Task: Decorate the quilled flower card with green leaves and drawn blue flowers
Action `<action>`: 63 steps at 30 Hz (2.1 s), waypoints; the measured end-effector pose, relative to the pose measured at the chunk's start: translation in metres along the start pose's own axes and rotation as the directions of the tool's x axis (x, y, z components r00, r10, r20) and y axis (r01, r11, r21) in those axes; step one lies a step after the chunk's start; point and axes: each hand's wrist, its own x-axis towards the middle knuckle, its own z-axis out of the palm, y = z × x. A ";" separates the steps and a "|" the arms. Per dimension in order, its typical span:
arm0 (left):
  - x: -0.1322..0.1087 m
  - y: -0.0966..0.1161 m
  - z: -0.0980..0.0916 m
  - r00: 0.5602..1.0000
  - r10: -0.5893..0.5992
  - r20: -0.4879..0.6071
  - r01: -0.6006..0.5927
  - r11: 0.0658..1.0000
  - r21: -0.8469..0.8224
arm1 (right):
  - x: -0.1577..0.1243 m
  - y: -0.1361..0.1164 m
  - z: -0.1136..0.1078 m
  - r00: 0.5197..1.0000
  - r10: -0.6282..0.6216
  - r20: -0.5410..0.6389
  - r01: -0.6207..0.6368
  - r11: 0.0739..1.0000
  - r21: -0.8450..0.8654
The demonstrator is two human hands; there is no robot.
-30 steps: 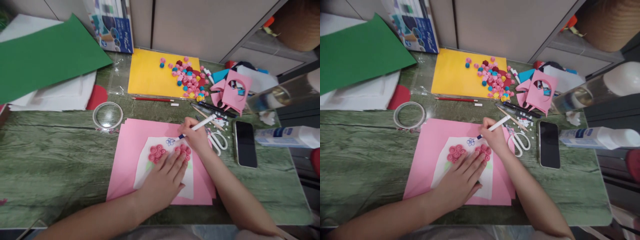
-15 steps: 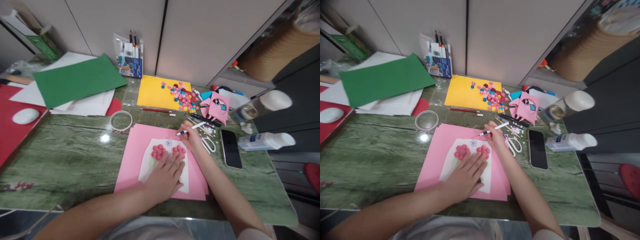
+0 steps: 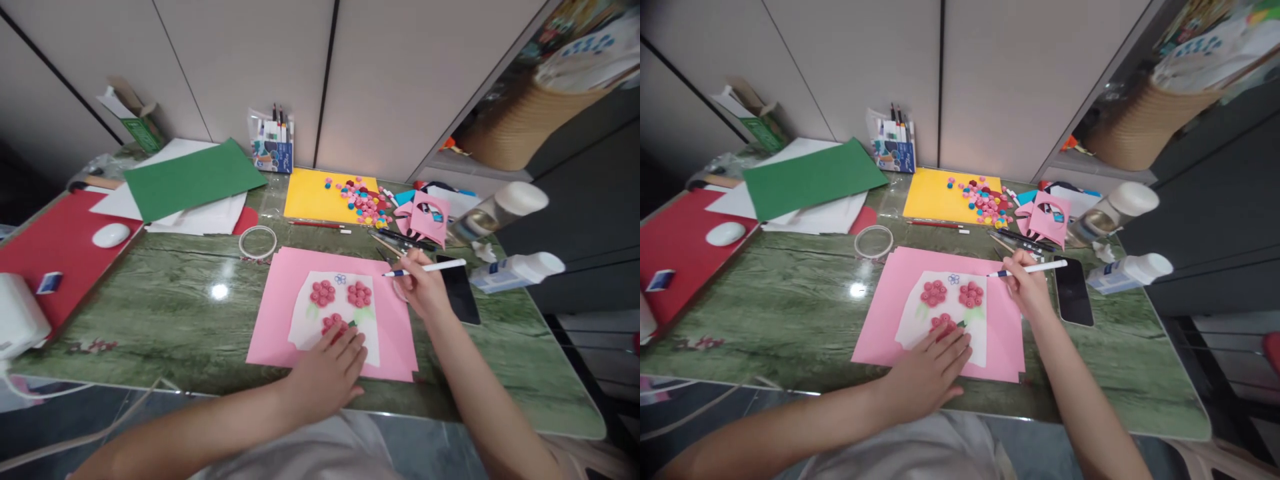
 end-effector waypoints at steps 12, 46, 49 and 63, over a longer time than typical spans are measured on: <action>0.034 0.005 0.010 0.985 -0.172 0.027 0.173 0.985 -0.020 | -0.019 0.023 0.051 0.986 0.051 0.160 0.034 0.873 -0.487; 0.027 -0.001 0.015 0.986 -0.130 -0.102 0.111 0.977 -0.181 | -0.029 0.050 0.040 0.980 -0.084 0.181 0.174 0.805 -0.568; 0.029 -0.032 -0.003 0.985 -0.126 -0.119 0.087 0.953 -0.292 | -0.026 0.050 0.040 0.993 -0.061 0.100 0.098 0.896 -0.433; 0.035 -0.113 0.013 0.798 -0.600 0.046 0.562 0.715 -0.417 | -0.033 0.042 0.040 0.952 -0.202 0.228 0.296 0.796 -0.527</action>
